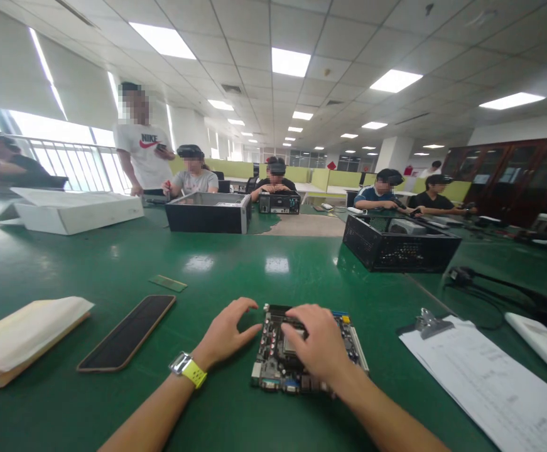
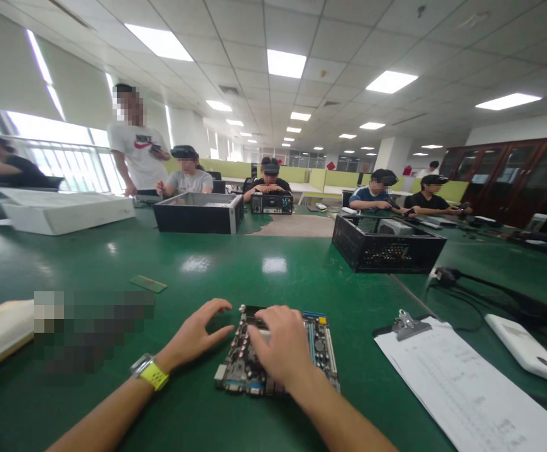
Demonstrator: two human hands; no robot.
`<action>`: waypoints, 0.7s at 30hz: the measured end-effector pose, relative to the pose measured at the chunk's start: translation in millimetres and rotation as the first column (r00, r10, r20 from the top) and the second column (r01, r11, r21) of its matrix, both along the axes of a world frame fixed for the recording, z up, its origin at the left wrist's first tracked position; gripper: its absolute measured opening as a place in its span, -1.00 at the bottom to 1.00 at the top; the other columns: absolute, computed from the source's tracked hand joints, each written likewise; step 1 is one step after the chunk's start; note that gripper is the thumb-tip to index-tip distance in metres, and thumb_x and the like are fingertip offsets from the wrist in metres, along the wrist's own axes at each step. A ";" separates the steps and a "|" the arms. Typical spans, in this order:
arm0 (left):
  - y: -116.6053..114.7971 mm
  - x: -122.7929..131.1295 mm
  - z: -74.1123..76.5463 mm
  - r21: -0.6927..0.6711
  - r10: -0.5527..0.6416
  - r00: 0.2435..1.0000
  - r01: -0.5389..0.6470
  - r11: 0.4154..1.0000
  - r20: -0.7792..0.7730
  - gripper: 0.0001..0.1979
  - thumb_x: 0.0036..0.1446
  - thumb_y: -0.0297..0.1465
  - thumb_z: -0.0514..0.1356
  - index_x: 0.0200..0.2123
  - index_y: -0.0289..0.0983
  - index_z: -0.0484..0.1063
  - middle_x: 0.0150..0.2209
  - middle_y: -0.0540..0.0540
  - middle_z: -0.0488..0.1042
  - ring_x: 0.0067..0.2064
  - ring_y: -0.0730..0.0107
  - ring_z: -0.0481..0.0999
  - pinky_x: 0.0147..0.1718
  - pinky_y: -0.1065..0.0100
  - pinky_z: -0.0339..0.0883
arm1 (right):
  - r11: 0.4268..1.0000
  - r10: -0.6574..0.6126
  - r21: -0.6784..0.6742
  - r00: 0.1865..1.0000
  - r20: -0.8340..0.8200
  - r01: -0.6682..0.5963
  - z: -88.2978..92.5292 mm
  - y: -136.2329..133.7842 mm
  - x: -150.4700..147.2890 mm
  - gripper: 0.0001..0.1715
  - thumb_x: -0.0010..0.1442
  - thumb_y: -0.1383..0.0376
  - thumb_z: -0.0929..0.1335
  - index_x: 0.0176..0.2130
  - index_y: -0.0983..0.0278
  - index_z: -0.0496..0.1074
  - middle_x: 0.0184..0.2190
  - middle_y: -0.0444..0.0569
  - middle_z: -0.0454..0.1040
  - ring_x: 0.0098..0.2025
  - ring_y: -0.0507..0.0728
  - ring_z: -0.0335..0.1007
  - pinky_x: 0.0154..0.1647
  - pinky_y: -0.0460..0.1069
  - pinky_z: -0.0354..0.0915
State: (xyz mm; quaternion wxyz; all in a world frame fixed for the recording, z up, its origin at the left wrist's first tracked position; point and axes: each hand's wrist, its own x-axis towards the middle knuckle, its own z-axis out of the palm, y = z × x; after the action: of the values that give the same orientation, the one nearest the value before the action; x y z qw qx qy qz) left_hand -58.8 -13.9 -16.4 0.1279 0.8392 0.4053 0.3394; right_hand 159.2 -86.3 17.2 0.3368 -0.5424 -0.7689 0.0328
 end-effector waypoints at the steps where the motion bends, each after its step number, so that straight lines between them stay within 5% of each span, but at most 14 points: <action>1: -0.5 0.6 -0.2 -0.003 -0.019 1.000 0.019 1.000 -0.008 -0.66 0.05 -0.27 0.20 -0.08 -0.21 0.34 -0.08 -0.13 0.43 -0.06 0.21 0.40 -0.03 0.18 0.30 | 0.997 -0.073 -0.005 0.997 -0.005 0.073 -2.0 11.9 13.5 -0.67 0.21 0.12 0.25 -0.13 0.21 0.44 -0.11 -0.01 0.47 -0.04 0.15 0.31 0.01 0.04 0.10; 4: -0.8 2.1 -1.4 -0.035 -0.077 0.996 0.075 0.997 -0.046 -0.63 0.01 -0.30 0.24 -0.07 -0.20 0.33 -0.04 -0.14 0.41 -0.02 0.18 0.38 0.00 0.14 0.27 | 0.977 -0.194 -0.089 0.981 -0.002 0.193 -20.1 44.3 51.9 -0.60 0.17 0.15 0.28 -0.03 0.28 0.40 0.00 0.05 0.42 0.06 0.17 0.25 0.08 0.05 0.10; 8: 0.8 2.2 -3.6 -0.047 -0.075 0.996 0.072 0.996 -0.058 -0.66 0.07 -0.33 0.18 -0.05 -0.19 0.32 -0.04 -0.12 0.41 -0.02 0.21 0.40 0.01 0.16 0.28 | 0.961 -0.161 -0.229 0.987 -0.008 0.155 -43.5 61.9 73.7 -0.64 0.16 0.17 0.28 -0.09 0.27 0.46 -0.08 0.02 0.46 0.01 0.16 0.30 0.04 0.03 0.14; 17: 2.4 3.1 -5.8 -0.024 -0.021 0.998 0.020 1.000 -0.059 -0.65 0.12 -0.33 0.13 0.00 -0.20 0.28 0.00 -0.12 0.39 0.04 0.23 0.36 0.06 0.17 0.22 | 0.968 -0.088 -0.244 0.992 -0.088 0.064 -38.3 45.2 51.2 -0.77 0.10 0.25 0.30 -0.26 0.21 0.52 -0.26 -0.08 0.52 -0.16 0.11 0.34 -0.08 -0.02 0.16; 21: 0.8 2.0 -5.4 -0.058 -0.038 0.993 0.032 0.998 -0.113 -0.75 0.02 -0.43 0.13 -0.17 -0.21 0.37 -0.18 -0.07 0.45 -0.12 0.26 0.41 -0.08 0.24 0.29 | 0.971 -0.047 -0.238 0.994 -0.097 0.023 -41.0 34.2 35.2 -0.79 0.11 0.31 0.27 -0.33 0.19 0.51 -0.31 -0.11 0.51 -0.20 0.10 0.32 -0.14 -0.03 0.16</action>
State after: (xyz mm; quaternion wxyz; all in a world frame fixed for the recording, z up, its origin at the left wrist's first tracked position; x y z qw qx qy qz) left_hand -56.9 -13.1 -21.9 0.1343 0.8601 0.4066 0.2772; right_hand 194.4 -52.1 -23.8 0.3093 -0.5898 -0.7316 0.1461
